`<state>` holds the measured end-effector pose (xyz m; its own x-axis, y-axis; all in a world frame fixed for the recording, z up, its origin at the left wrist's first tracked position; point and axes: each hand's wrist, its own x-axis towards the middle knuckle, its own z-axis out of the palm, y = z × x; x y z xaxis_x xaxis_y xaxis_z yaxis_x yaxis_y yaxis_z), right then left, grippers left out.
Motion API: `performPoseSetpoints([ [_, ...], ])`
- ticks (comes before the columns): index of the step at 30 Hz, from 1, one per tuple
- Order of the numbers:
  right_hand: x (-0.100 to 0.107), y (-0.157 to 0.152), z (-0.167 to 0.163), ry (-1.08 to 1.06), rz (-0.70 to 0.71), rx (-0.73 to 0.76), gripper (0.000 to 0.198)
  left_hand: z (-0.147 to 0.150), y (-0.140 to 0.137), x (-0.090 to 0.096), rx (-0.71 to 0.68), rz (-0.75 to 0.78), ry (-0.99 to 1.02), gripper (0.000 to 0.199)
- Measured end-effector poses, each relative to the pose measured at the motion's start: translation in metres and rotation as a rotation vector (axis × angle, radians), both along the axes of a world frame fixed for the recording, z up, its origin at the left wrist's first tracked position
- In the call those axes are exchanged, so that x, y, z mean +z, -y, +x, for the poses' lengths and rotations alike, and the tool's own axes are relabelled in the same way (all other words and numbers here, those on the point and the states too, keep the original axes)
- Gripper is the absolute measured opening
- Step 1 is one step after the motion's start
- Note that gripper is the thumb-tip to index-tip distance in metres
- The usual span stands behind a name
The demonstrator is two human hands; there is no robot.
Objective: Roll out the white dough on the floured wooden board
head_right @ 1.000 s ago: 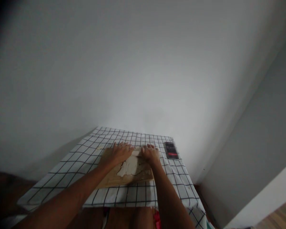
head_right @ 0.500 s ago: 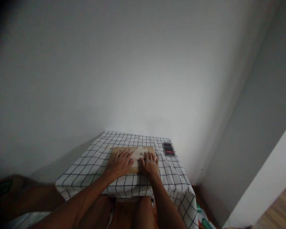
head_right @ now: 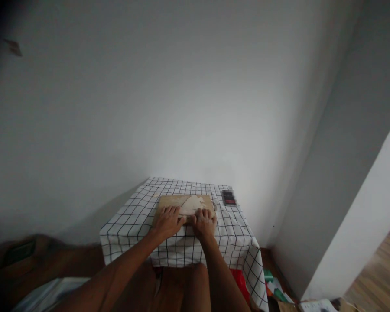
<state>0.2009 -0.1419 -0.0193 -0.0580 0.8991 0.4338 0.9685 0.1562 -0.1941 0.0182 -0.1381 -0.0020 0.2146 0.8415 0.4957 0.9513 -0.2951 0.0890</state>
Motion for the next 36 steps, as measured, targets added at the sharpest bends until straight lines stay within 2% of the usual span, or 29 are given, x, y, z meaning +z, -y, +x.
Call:
performPoseSetpoints([
  [7,-0.011,0.013,-0.002,-0.026,-0.033,-0.016,0.052,-0.007,0.012,-0.017,-0.03,0.058,-0.05,0.056],
  [13,-0.008,0.013,-0.002,-0.033,-0.089,-0.015,0.055,-0.01,0.006,-0.024,-0.036,0.086,-0.056,0.058],
  [22,0.013,0.004,-0.001,0.038,-0.076,0.026,0.043,-0.007,-0.006,-0.011,-0.033,0.018,-0.015,0.052],
  [29,0.02,-0.02,0.001,0.081,-0.092,0.046,0.043,-0.008,-0.034,0.002,-0.022,-0.093,-0.009,0.048],
  [36,0.029,-0.041,0.002,0.165,-0.152,0.069,0.044,-0.005,-0.062,0.006,-0.016,-0.144,0.005,0.047],
])
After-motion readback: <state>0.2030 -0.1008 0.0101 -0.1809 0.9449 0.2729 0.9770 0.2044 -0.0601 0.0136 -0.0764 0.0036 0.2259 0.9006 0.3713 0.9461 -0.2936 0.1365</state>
